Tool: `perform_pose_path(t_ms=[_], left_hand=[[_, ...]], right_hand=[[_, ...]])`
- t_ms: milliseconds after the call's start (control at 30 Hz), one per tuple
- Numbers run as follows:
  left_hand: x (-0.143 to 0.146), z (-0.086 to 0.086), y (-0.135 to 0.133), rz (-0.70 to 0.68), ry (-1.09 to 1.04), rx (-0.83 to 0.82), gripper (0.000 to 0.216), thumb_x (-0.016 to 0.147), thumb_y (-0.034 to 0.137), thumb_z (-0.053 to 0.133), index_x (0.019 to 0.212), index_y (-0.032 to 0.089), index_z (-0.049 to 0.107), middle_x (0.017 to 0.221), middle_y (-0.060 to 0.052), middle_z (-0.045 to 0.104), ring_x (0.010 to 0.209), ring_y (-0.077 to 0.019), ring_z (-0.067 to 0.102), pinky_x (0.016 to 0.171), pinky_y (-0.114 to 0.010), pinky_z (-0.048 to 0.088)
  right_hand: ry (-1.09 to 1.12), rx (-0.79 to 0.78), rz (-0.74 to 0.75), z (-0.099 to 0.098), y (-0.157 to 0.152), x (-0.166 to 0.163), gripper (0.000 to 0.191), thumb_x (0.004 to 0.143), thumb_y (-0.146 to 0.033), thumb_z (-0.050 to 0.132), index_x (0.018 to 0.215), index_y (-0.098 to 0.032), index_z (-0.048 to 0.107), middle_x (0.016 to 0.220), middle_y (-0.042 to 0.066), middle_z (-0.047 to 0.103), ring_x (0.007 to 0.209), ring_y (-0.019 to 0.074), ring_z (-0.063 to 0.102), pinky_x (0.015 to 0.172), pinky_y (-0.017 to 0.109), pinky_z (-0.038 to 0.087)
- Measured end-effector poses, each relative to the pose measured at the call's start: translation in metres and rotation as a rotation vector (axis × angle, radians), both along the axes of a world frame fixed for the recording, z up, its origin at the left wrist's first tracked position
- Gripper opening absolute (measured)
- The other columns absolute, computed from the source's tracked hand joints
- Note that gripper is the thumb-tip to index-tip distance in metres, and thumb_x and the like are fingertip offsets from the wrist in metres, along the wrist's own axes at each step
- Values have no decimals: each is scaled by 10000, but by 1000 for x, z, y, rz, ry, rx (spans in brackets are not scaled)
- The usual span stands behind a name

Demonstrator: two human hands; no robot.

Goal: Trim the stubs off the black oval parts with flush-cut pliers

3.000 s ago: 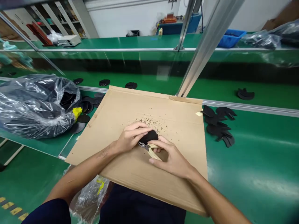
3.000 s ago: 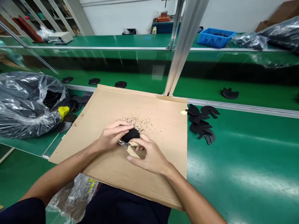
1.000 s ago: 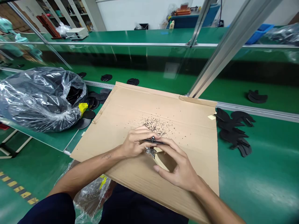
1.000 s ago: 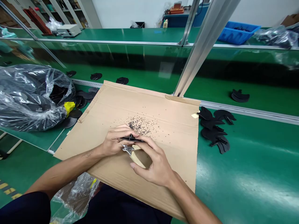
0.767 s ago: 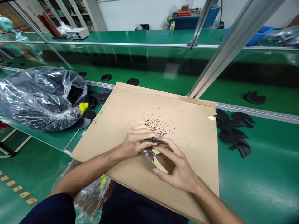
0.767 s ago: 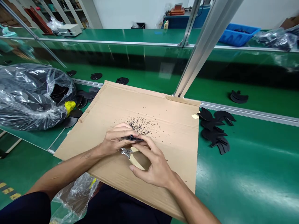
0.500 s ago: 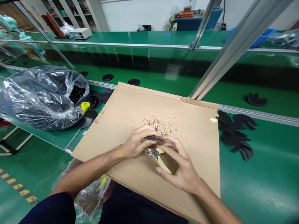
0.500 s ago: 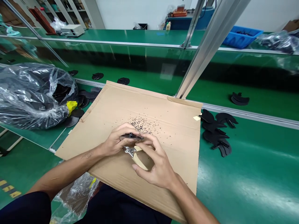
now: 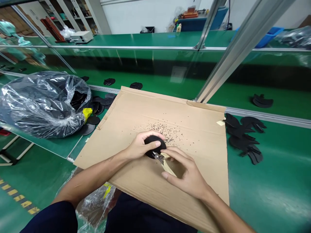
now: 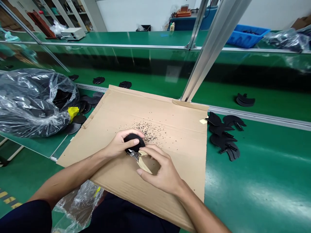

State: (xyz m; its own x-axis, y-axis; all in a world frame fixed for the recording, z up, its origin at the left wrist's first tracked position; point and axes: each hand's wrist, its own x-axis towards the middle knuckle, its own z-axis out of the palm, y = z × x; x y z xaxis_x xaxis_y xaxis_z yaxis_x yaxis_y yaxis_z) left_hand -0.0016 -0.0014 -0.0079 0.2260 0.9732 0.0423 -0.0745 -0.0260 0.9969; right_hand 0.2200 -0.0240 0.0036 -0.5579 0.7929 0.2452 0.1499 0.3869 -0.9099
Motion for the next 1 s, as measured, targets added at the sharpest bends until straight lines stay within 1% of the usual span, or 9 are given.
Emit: perform_pose_path(t_ms=[67, 133, 267, 400, 467, 533, 667, 800, 1000], left_hand=[[1, 1, -2, -4, -72, -75, 379, 805, 409, 822, 1087, 176, 722, 1046, -82, 760, 960, -207, 704, 881, -319, 531], [3, 0, -2, 30, -146, -128, 425, 752, 375, 872, 1086, 172, 705, 1066, -81, 756, 978, -204, 697, 891, -305, 518], [8, -3, 1, 87, -228, -259, 402, 683, 360, 920, 945, 141, 708, 898, -50, 758, 820, -164, 685, 777, -266, 518], [8, -2, 5, 179, -372, -361, 440, 617, 332, 955, 939, 149, 716, 880, -33, 771, 758, -143, 688, 731, -238, 524], [5, 0, 8, 215, -442, -393, 435, 625, 304, 948, 970, 150, 732, 895, -33, 771, 731, -122, 675, 698, -214, 518], [2, 3, 10, 194, -485, -430, 433, 662, 282, 922, 1032, 145, 745, 874, -35, 759, 647, -89, 629, 593, -182, 479], [-2, 8, 10, 64, -518, -469, 425, 717, 278, 868, 1096, 126, 752, 698, -2, 671, 443, -34, 443, 378, -157, 290], [-4, 10, 8, 9, -510, -466, 411, 716, 285, 853, 1087, 128, 771, 659, 9, 643, 397, -15, 376, 357, -150, 262], [-6, 9, 7, -46, -469, -472, 420, 727, 285, 831, 1114, 131, 774, 716, -10, 679, 389, -5, 367, 365, -151, 278]], right_hand=[[20, 16, -41, 1, 0, 0, 414, 871, -289, 741, 1278, -268, 669, 1181, 99, 686, 997, 238, 667, 868, 408, 588], [50, 38, -81, 3, 1, 1, 403, 881, -285, 734, 1277, -269, 666, 1153, 93, 686, 949, 222, 661, 822, 382, 593], [51, 91, -101, 6, 2, 3, 398, 893, -275, 727, 1285, -283, 658, 1150, 79, 684, 959, 208, 663, 771, 330, 591], [42, 144, -70, 5, 3, 4, 418, 902, -293, 725, 1312, -284, 648, 1205, 94, 675, 1100, 251, 660, 904, 404, 580], [27, 162, -119, 3, 4, 5, 439, 919, -306, 712, 1349, -284, 627, 1213, 99, 670, 1114, 256, 658, 944, 438, 569], [-10, 179, -203, 0, 6, 6, 450, 933, -306, 699, 1374, -288, 611, 1220, 98, 669, 1109, 253, 658, 949, 447, 567], [-88, 200, -278, -5, 9, 7, 445, 936, -309, 699, 1372, -284, 614, 1244, 103, 678, 1094, 255, 665, 923, 441, 572], [-99, 168, -256, -6, 9, 7, 440, 934, -319, 699, 1365, -269, 628, 1175, 100, 698, 951, 230, 677, 835, 405, 581], [-54, 130, -204, -6, 11, 7, 396, 932, -311, 704, 1323, -260, 667, 909, 35, 655, 769, 180, 607, 718, 346, 547]])
